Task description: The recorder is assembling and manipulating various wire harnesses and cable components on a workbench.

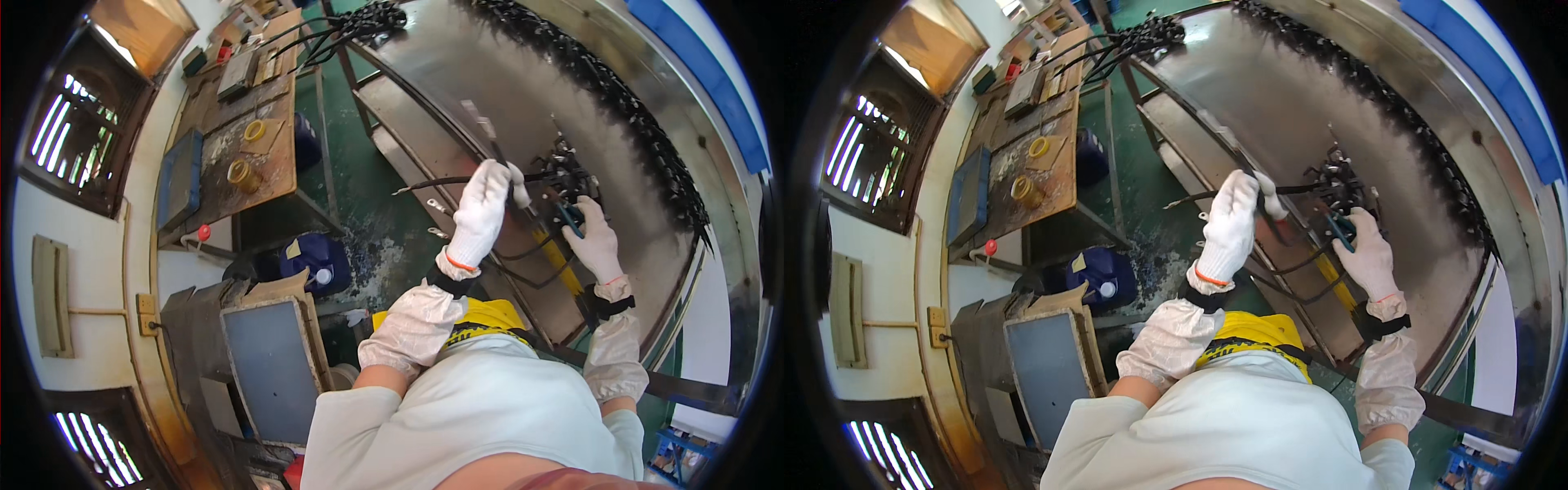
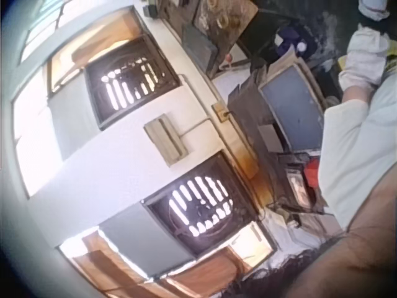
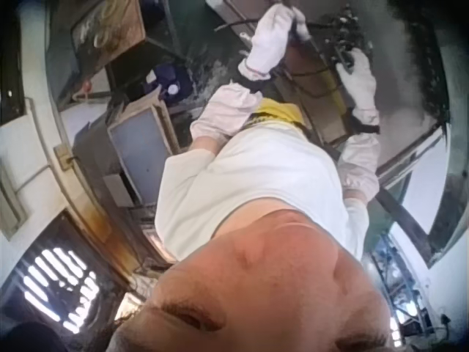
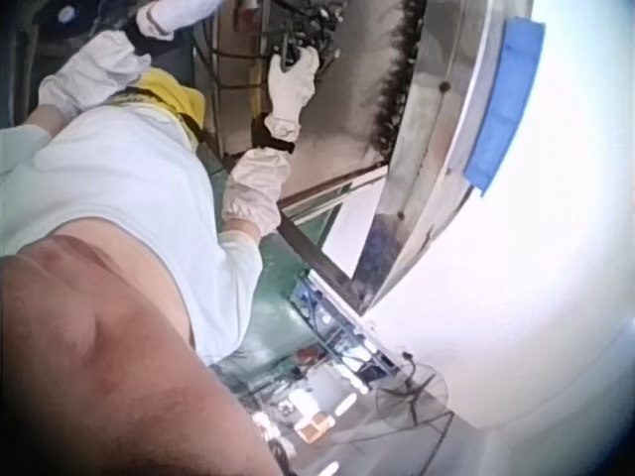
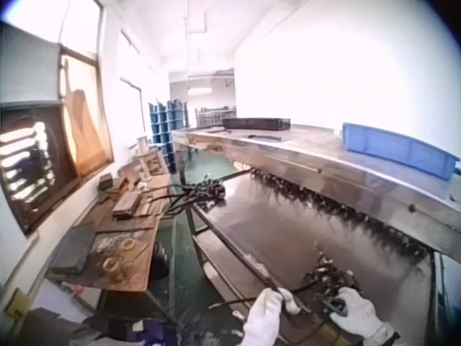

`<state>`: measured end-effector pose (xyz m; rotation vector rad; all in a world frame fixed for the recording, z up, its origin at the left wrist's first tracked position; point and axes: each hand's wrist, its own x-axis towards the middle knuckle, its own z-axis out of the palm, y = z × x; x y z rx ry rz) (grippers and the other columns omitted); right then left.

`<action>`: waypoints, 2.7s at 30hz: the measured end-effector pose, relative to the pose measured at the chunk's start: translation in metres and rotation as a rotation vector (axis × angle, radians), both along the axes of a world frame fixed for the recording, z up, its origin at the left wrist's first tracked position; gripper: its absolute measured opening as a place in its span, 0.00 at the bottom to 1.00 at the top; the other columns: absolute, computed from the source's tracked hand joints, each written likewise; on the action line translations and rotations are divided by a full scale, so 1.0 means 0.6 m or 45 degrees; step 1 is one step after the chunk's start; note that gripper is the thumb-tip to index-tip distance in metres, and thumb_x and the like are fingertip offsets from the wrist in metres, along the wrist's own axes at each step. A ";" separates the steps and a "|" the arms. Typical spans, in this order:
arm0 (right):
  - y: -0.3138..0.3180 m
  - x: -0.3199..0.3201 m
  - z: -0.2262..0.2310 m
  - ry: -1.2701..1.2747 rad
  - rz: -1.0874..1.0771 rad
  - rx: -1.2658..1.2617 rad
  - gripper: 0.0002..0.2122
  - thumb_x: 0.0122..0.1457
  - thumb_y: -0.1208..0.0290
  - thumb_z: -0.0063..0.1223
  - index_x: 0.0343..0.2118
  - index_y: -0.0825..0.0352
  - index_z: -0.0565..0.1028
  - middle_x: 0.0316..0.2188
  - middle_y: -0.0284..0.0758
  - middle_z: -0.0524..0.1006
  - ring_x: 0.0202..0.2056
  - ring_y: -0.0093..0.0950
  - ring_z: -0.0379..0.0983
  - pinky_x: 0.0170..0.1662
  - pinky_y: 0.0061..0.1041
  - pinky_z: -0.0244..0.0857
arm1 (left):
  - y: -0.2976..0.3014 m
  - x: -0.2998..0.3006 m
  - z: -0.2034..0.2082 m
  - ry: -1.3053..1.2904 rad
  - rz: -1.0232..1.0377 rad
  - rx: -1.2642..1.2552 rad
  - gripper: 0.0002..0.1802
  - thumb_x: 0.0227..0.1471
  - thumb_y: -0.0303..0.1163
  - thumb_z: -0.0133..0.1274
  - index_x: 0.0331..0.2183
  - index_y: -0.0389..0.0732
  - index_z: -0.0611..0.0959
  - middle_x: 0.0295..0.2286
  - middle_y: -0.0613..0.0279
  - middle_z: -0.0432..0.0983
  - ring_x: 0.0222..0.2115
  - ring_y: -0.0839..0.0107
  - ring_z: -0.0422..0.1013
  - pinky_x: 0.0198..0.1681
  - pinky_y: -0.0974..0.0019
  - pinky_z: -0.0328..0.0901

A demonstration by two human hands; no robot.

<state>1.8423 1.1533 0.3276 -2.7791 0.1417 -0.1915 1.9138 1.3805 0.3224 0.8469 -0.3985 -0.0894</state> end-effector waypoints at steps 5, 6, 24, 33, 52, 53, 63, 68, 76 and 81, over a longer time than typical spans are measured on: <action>-0.008 -0.018 0.011 -0.122 -0.104 0.231 0.20 0.51 0.64 0.56 0.48 0.60 0.68 0.47 0.35 0.71 0.37 0.34 0.74 0.43 0.30 0.66 | -0.011 -0.035 0.049 -0.202 0.191 0.866 0.12 0.59 0.34 0.41 0.30 0.39 0.76 0.17 0.68 0.69 0.19 0.79 0.64 0.24 0.73 0.60; -0.012 -0.025 0.017 -0.167 -0.126 0.220 0.20 0.51 0.64 0.56 0.48 0.60 0.68 0.45 0.36 0.71 0.37 0.33 0.74 0.42 0.30 0.66 | -0.019 -0.038 0.036 -0.256 0.219 0.881 0.10 0.57 0.32 0.42 0.30 0.39 0.76 0.18 0.66 0.69 0.20 0.79 0.65 0.25 0.72 0.61; -0.028 -0.271 0.217 -0.291 -0.546 -0.367 0.28 0.40 0.63 0.61 0.50 0.58 0.71 0.41 0.39 0.70 0.43 0.37 0.69 0.47 0.33 0.63 | -0.091 -0.098 0.063 -1.318 0.225 1.417 0.11 0.42 0.35 0.59 0.23 0.45 0.73 0.18 0.64 0.68 0.22 0.62 0.67 0.25 0.60 0.63; -0.010 -0.323 0.233 -0.114 -0.470 -0.469 0.29 0.37 0.66 0.62 0.48 0.60 0.72 0.41 0.42 0.70 0.44 0.42 0.66 0.48 0.38 0.60 | -0.097 -0.115 0.043 -1.383 0.057 1.541 0.09 0.43 0.33 0.59 0.27 0.43 0.76 0.19 0.61 0.69 0.23 0.58 0.67 0.26 0.57 0.61; 0.009 -0.332 0.236 0.164 -0.555 -0.446 0.25 0.42 0.68 0.61 0.48 0.61 0.71 0.38 0.43 0.70 0.40 0.43 0.67 0.44 0.38 0.61 | -0.102 -0.126 0.030 -1.468 0.096 1.526 0.08 0.43 0.33 0.58 0.26 0.45 0.75 0.18 0.63 0.66 0.23 0.61 0.65 0.26 0.58 0.60; 0.011 -0.330 0.236 0.129 -0.545 -0.511 0.26 0.42 0.68 0.61 0.48 0.61 0.70 0.37 0.43 0.70 0.40 0.43 0.67 0.44 0.38 0.61 | -0.102 -0.126 0.031 -1.469 0.094 1.526 0.08 0.43 0.33 0.58 0.26 0.45 0.75 0.18 0.63 0.66 0.23 0.61 0.65 0.26 0.58 0.60; 0.015 -0.335 0.233 0.216 -0.594 -0.469 0.23 0.45 0.68 0.60 0.47 0.60 0.71 0.36 0.41 0.71 0.39 0.42 0.68 0.42 0.38 0.62 | -0.100 -0.130 0.027 -1.477 0.097 1.553 0.08 0.43 0.35 0.58 0.27 0.46 0.76 0.19 0.63 0.66 0.23 0.61 0.66 0.26 0.58 0.60; -0.003 -0.340 0.219 0.255 -0.718 -0.154 0.22 0.46 0.65 0.58 0.46 0.61 0.71 0.36 0.42 0.71 0.40 0.43 0.68 0.43 0.39 0.63 | -0.101 -0.129 0.028 -1.474 0.058 1.577 0.08 0.44 0.35 0.58 0.28 0.45 0.76 0.19 0.63 0.67 0.23 0.61 0.66 0.27 0.58 0.61; -0.019 -0.322 0.206 0.009 -0.598 -0.433 0.26 0.44 0.62 0.59 0.49 0.62 0.70 0.40 0.44 0.70 0.42 0.43 0.68 0.45 0.36 0.63 | -0.096 -0.121 0.028 -1.384 0.098 1.519 0.09 0.43 0.34 0.58 0.28 0.46 0.76 0.21 0.63 0.69 0.25 0.61 0.67 0.28 0.58 0.62; -0.037 -0.293 0.168 -0.028 -0.636 -0.088 0.23 0.45 0.70 0.57 0.48 0.63 0.70 0.40 0.37 0.71 0.36 0.34 0.71 0.40 0.28 0.66 | -0.087 -0.119 0.046 -1.255 0.129 1.317 0.11 0.40 0.32 0.59 0.30 0.45 0.76 0.23 0.64 0.70 0.26 0.61 0.67 0.31 0.58 0.62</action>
